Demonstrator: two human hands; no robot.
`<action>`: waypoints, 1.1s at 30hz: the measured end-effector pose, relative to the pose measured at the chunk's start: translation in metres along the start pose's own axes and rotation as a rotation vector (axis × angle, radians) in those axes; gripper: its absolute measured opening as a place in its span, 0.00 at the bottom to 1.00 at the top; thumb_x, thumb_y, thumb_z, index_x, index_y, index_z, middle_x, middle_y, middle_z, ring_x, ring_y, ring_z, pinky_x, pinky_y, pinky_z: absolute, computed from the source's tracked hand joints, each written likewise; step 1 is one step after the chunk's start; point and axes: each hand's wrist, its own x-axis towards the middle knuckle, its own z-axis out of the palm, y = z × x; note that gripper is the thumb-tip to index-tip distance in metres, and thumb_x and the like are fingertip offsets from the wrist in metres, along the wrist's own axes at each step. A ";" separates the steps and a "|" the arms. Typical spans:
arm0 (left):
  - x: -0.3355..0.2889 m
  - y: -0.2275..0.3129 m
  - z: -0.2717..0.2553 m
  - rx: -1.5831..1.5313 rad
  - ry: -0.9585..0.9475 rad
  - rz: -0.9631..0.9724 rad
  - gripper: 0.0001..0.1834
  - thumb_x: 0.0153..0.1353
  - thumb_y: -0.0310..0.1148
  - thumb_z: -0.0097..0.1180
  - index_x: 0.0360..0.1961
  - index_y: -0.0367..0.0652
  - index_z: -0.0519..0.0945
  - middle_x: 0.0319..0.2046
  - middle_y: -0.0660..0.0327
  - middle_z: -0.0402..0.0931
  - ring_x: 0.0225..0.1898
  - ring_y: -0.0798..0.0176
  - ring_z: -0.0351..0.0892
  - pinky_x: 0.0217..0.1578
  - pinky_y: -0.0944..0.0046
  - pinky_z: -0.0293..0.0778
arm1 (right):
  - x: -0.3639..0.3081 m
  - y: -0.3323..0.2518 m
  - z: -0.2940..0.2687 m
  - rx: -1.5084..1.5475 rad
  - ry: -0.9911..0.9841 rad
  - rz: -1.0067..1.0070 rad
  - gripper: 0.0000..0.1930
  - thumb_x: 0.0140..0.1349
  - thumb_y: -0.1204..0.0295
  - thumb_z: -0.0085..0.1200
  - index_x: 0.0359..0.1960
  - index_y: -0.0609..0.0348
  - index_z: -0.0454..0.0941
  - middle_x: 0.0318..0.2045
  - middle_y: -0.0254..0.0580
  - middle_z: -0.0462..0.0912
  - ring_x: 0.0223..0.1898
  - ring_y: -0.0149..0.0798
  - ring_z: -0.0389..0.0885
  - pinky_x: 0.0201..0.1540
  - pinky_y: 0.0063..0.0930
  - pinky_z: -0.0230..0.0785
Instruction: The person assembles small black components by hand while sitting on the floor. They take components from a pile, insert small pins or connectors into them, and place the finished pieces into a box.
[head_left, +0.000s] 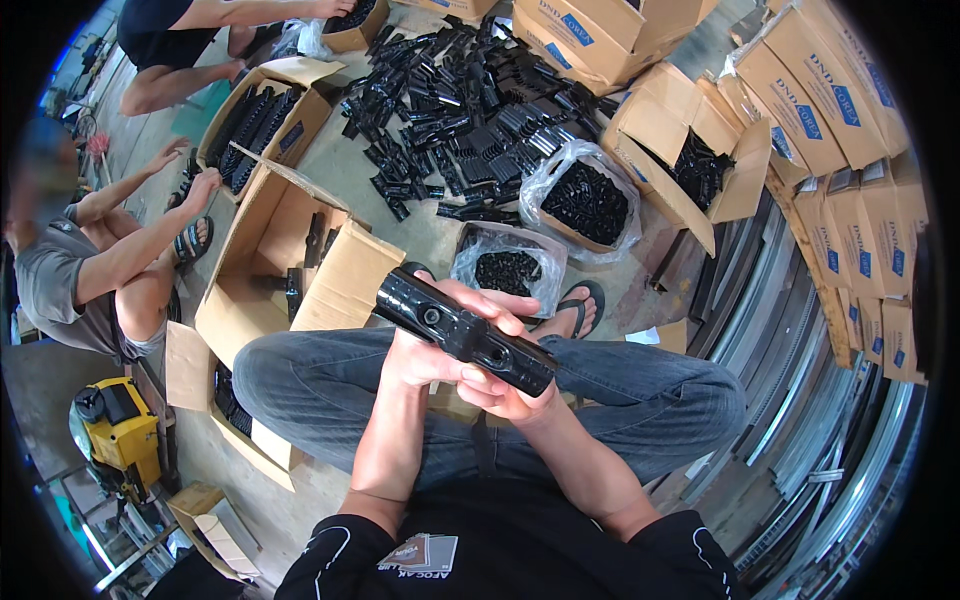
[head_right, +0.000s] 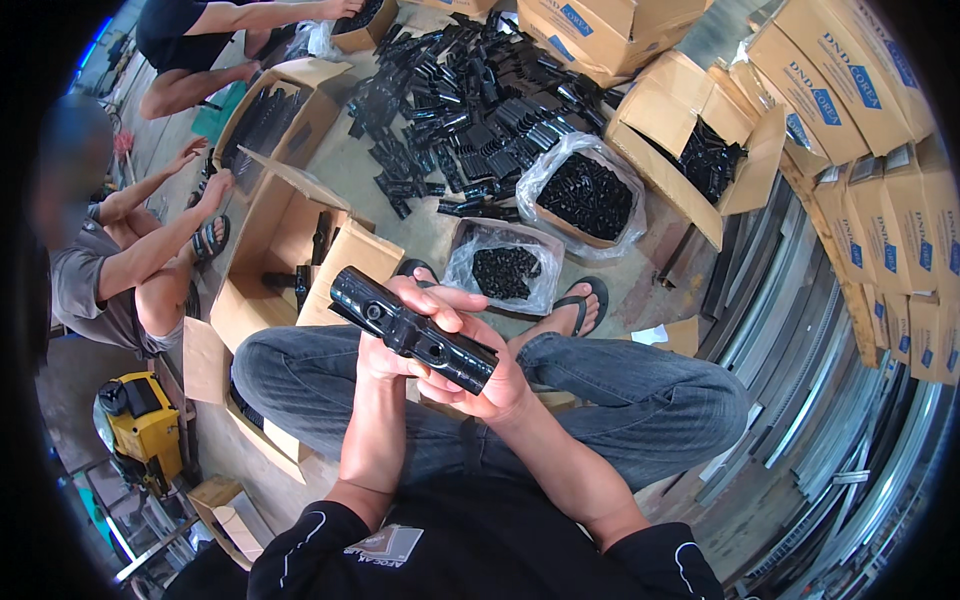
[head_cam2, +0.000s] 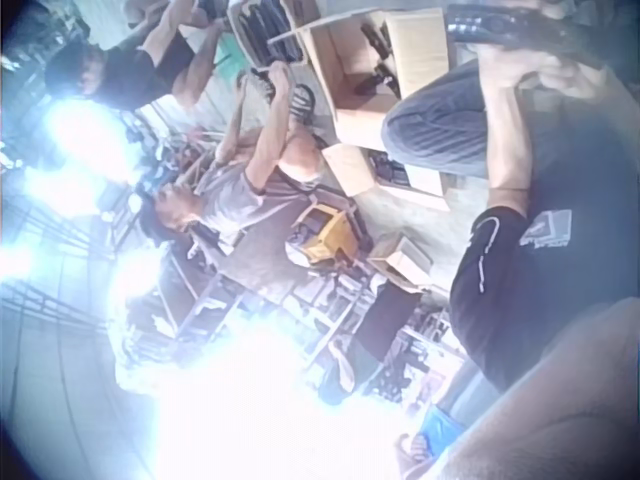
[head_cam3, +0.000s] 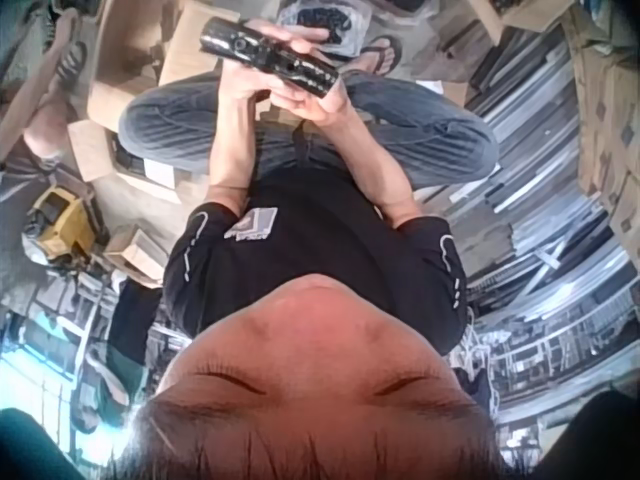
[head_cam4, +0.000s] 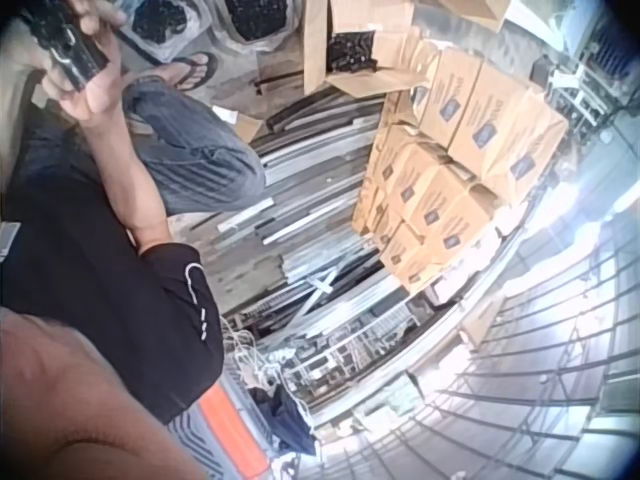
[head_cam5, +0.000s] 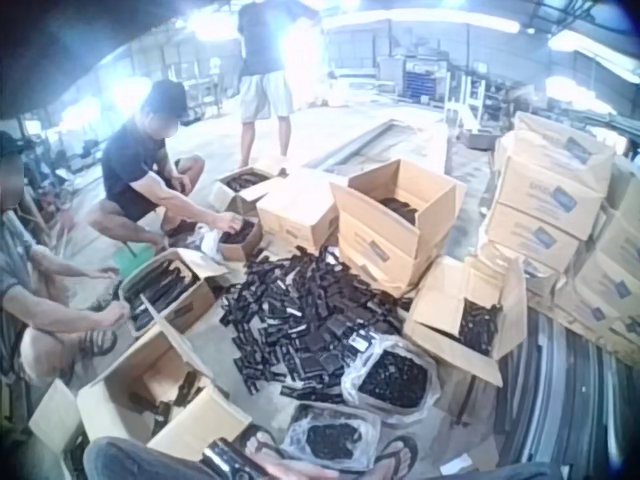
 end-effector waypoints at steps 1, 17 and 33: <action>0.000 0.000 0.000 -0.007 0.003 0.001 0.34 0.38 0.28 0.80 0.49 0.37 0.78 0.44 0.45 0.83 0.58 0.31 0.74 0.58 0.34 0.72 | 0.000 0.000 0.000 0.002 -0.012 0.011 0.11 0.72 0.66 0.48 0.50 0.58 0.73 0.38 0.49 0.80 0.26 0.33 0.79 0.21 0.22 0.67; -0.007 -0.006 -0.006 -0.192 0.078 0.045 0.34 0.33 0.20 0.73 0.49 0.37 0.77 0.43 0.42 0.82 0.56 0.28 0.75 0.51 0.34 0.78 | 0.007 0.016 0.019 -0.277 0.048 -0.128 0.20 0.76 0.57 0.38 0.50 0.60 0.75 0.37 0.47 0.82 0.17 0.32 0.71 0.17 0.24 0.67; -0.003 -0.004 -0.012 -0.068 0.017 -0.052 0.32 0.40 0.21 0.76 0.51 0.35 0.77 0.46 0.39 0.81 0.55 0.35 0.78 0.53 0.38 0.77 | -0.007 0.008 0.012 -0.089 0.082 -0.196 0.25 0.73 0.52 0.43 0.54 0.62 0.74 0.42 0.49 0.81 0.32 0.38 0.79 0.26 0.28 0.71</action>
